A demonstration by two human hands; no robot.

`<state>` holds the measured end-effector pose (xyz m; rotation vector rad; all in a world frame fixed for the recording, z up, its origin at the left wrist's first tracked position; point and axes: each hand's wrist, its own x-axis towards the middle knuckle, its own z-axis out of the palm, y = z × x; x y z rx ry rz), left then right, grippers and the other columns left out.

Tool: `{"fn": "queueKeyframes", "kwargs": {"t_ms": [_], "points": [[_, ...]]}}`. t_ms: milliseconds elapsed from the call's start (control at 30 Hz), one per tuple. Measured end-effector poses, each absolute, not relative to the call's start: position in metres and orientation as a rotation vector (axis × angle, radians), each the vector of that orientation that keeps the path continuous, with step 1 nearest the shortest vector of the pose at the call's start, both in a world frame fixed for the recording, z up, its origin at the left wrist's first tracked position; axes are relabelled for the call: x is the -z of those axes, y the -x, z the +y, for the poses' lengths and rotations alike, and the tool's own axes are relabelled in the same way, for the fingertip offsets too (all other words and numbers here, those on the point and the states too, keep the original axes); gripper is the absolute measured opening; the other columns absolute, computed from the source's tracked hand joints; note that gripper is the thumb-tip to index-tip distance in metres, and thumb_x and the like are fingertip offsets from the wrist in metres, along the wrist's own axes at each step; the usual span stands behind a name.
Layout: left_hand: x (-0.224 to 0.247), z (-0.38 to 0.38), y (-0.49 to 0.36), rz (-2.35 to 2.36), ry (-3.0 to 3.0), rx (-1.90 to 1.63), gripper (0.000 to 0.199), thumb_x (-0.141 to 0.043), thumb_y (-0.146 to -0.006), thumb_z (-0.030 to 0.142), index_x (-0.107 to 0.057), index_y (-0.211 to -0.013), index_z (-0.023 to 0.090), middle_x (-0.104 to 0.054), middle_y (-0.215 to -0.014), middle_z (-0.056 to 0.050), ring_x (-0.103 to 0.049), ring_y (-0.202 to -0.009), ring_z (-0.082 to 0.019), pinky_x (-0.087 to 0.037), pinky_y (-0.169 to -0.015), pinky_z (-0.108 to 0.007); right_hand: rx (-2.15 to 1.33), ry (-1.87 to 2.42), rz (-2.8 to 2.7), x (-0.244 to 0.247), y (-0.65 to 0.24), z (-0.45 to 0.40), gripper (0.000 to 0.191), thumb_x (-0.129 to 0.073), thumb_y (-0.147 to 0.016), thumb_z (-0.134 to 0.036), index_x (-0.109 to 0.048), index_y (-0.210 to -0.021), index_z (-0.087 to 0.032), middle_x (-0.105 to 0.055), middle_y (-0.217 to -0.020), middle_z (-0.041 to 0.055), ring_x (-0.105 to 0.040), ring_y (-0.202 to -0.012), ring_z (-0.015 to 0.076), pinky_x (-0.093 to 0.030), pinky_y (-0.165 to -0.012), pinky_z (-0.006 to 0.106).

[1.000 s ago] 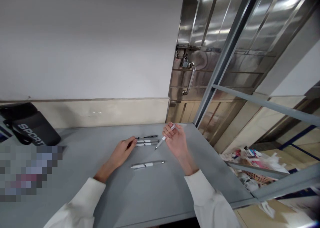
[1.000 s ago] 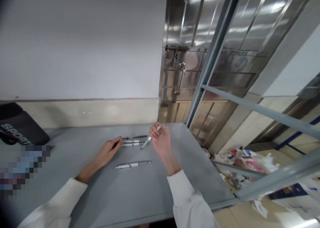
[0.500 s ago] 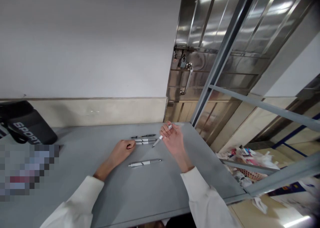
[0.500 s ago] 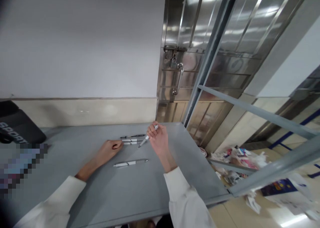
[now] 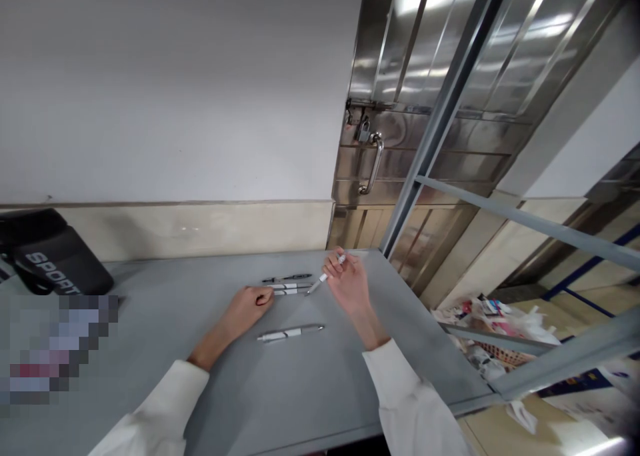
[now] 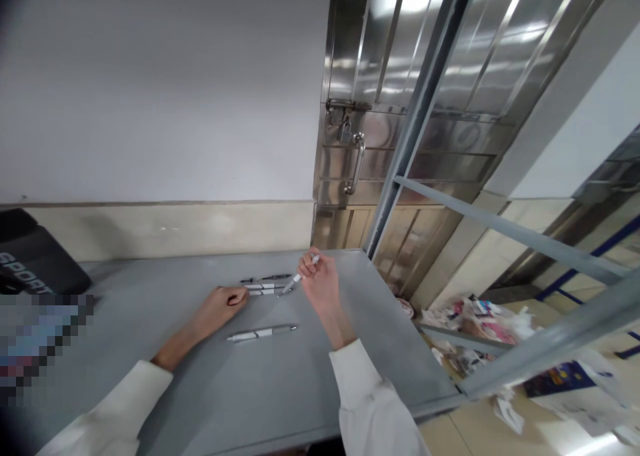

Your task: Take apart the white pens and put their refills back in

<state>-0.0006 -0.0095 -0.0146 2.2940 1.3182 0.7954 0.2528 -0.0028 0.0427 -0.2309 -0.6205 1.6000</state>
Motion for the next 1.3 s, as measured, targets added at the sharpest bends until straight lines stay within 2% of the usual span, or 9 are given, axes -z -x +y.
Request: {"fn": "queueKeyframes", "kwargs": {"t_ms": [333, 467, 667, 1133, 1300], "points": [[0.0116, -0.0091, -0.0010, 1.333, -2.306, -0.777, 0.029, -0.041, -0.080, 0.016, -0.017, -0.064, 0.020, -0.022, -0.058, 0.007, -0.021, -0.059, -0.011, -0.020, -0.058, -0.025, -1.570, 0.188, -0.594, -0.0370, -0.2534, 0.0002, 0.009, -0.052, -0.089, -0.024, -0.057, -0.083, -0.020, -0.030, -0.064, -0.0046, -0.035, -0.056, 0.0114, -0.038, -0.054, 0.023], [0.0107, -0.0100, -0.0014, 1.343, -2.312, -0.775, 0.029, -0.041, -0.081, 0.017, -0.017, -0.064, 0.020, -0.021, -0.058, 0.007, -0.021, -0.059, -0.011, -0.020, -0.058, -0.025, -1.527, 0.244, -0.603, -0.0377, -0.2533, -0.0001, 0.011, -0.054, -0.090, -0.030, -0.057, -0.083, -0.021, -0.033, -0.065, -0.0042, -0.036, -0.056, 0.0122, -0.040, -0.055, 0.024], [0.0114, -0.0097, -0.0015, 1.337, -2.305, -0.781, 0.030, -0.042, -0.081, 0.018, -0.018, -0.064, 0.021, -0.023, -0.057, 0.007, -0.021, -0.058, -0.011, -0.021, -0.058, -0.024, -1.546, 0.248, -0.611, -0.0393, -0.2527, -0.0004, 0.009, -0.052, -0.088, -0.025, -0.057, -0.082, -0.022, -0.029, -0.063, -0.0046, -0.034, -0.055, 0.0128, -0.039, -0.054, 0.024], [0.0120, -0.0089, -0.0015, 1.340, -2.313, -0.754, 0.028, -0.040, -0.082, 0.023, -0.019, -0.063, 0.021, -0.023, -0.058, 0.007, -0.022, -0.058, -0.011, -0.022, -0.058, -0.025, -1.562, 0.226, -0.596, -0.0432, -0.2537, -0.0040, 0.014, -0.051, -0.089, -0.031, -0.053, -0.079, -0.022, -0.026, -0.061, -0.0053, -0.031, -0.053, 0.0124, -0.038, -0.052, 0.024], [0.0136, -0.0088, -0.0015, 1.355, -2.297, -0.773, 0.030, -0.041, -0.081, 0.022, -0.018, -0.063, 0.021, -0.023, -0.057, 0.007, -0.021, -0.058, -0.011, -0.022, -0.057, -0.024, -1.560, 0.235, -0.617, -0.0441, -0.2533, -0.0040, 0.008, -0.053, -0.086, -0.026, -0.054, -0.080, -0.022, -0.027, -0.061, -0.0052, -0.032, -0.053, 0.0123, -0.038, -0.052, 0.024]]}}
